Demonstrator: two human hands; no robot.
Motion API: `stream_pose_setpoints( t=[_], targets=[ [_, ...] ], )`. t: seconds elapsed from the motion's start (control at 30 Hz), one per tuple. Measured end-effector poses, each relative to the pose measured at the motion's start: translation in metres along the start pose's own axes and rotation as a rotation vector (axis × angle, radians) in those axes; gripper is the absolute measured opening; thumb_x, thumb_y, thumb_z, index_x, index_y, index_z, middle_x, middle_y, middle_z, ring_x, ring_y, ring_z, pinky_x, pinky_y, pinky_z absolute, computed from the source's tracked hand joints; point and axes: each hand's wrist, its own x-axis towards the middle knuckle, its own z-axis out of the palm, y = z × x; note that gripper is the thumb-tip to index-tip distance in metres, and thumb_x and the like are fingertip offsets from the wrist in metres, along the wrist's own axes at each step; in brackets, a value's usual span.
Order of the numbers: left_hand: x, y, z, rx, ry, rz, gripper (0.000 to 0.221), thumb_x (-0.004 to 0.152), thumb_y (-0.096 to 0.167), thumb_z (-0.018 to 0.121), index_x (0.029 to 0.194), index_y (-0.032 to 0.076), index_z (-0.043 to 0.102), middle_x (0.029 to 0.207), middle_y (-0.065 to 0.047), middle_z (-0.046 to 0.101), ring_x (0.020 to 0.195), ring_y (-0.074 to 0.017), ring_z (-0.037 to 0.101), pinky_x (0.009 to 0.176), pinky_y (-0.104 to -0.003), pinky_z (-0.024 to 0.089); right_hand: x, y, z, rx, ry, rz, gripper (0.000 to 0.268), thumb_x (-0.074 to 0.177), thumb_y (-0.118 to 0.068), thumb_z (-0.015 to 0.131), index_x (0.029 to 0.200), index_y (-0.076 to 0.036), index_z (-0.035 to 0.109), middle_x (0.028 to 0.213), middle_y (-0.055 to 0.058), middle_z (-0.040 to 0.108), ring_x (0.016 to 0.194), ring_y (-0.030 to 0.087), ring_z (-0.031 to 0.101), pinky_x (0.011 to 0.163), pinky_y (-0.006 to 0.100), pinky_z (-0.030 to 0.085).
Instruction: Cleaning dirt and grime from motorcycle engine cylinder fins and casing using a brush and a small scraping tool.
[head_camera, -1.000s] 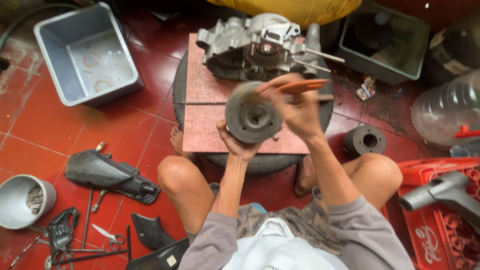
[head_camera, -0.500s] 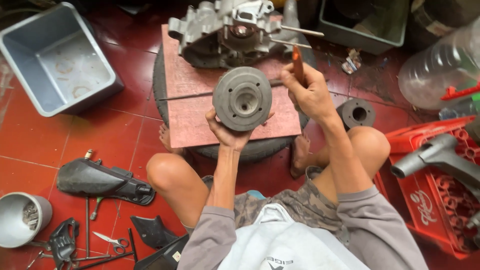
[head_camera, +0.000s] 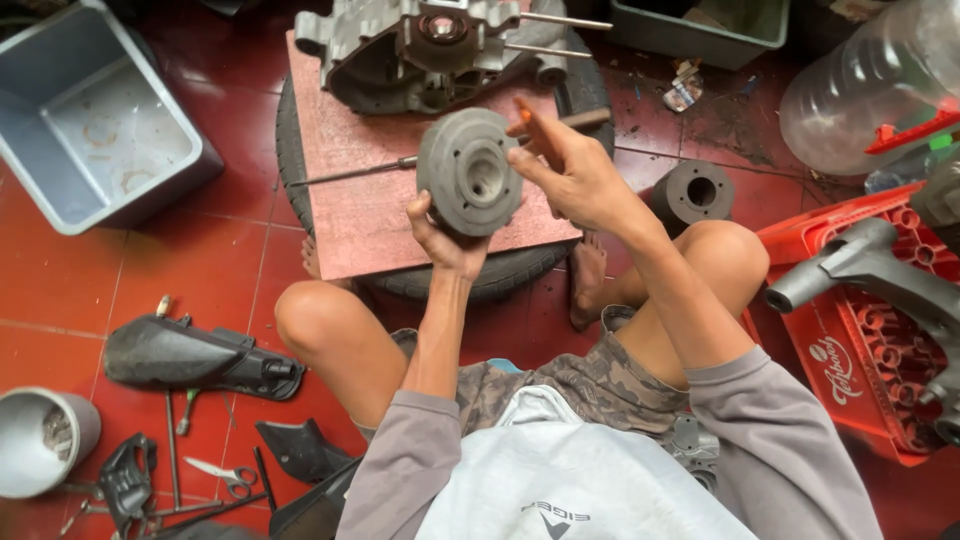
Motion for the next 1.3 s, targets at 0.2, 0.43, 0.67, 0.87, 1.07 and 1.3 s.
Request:
stream_pose_setpoints(
  t=[0.2,0.43,0.67,0.87,1.07,1.3],
  targets=[
    [0.033,0.038,-0.037,0.194,0.033,0.298,0.067,0.080,0.044,0.072,0.141,0.025,0.053,0.131,-0.015,0.053,0.110,-0.0336,0.058,0.083,-0.057,0.057,0.027,-0.004,0.042,0.031,-0.115,0.060,0.032,0.103,-0.028,0.065,0.130,-0.010,0.063,0.055,0.014,0.061,0.039,0.024,0.064,0.031,0.029,0.049],
    [0.057,0.098,-0.075,0.635,0.130,0.758,0.072,0.085,0.037,0.072,0.152,0.029,0.049,0.149,-0.017,0.047,0.126,-0.0311,0.051,0.097,-0.051,0.056,0.066,-0.023,0.147,-0.029,-0.185,0.014,0.053,0.097,-0.042,0.069,0.142,-0.022,0.053,0.121,0.020,0.072,0.084,0.038,0.077,0.069,0.050,0.061],
    [0.104,0.150,-0.099,1.346,0.424,1.098,0.083,0.062,0.041,0.092,0.139,0.032,0.064,0.136,-0.013,0.056,0.134,-0.0303,0.053,0.120,-0.046,0.033,0.123,0.016,0.191,0.198,-0.084,0.029,0.048,0.092,-0.015,0.071,0.135,0.003,0.059,0.101,0.026,0.074,0.038,0.021,0.060,0.029,0.029,0.046],
    [0.130,0.175,-0.094,1.826,0.336,0.935,0.085,0.060,0.066,0.086,0.138,0.043,0.061,0.145,-0.018,0.044,0.136,-0.0446,0.047,0.112,-0.055,0.041,0.160,0.145,0.222,0.371,0.054,0.182,0.046,0.089,-0.019,0.077,0.128,0.004,0.066,0.078,0.016,0.073,0.035,0.019,0.056,0.028,0.029,0.043],
    [0.155,0.183,-0.109,2.156,0.191,0.791,0.082,0.061,0.072,0.077,0.138,0.048,0.060,0.149,-0.017,0.037,0.138,-0.0437,0.040,0.106,-0.055,0.043,0.164,0.204,0.236,0.273,0.092,0.353,0.044,0.085,-0.032,0.079,0.115,-0.001,0.075,0.052,0.015,0.060,0.032,0.020,0.056,0.029,0.031,0.037],
    [0.158,0.184,-0.113,2.252,0.097,0.851,0.082,0.063,0.070,0.074,0.140,0.046,0.057,0.151,-0.015,0.032,0.137,-0.0406,0.035,0.105,-0.053,0.041,0.178,0.274,0.245,-0.105,0.004,0.469,0.040,0.080,-0.058,0.078,0.084,-0.018,0.081,0.077,0.010,0.071,0.083,0.030,0.073,0.075,0.042,0.053]
  ],
)
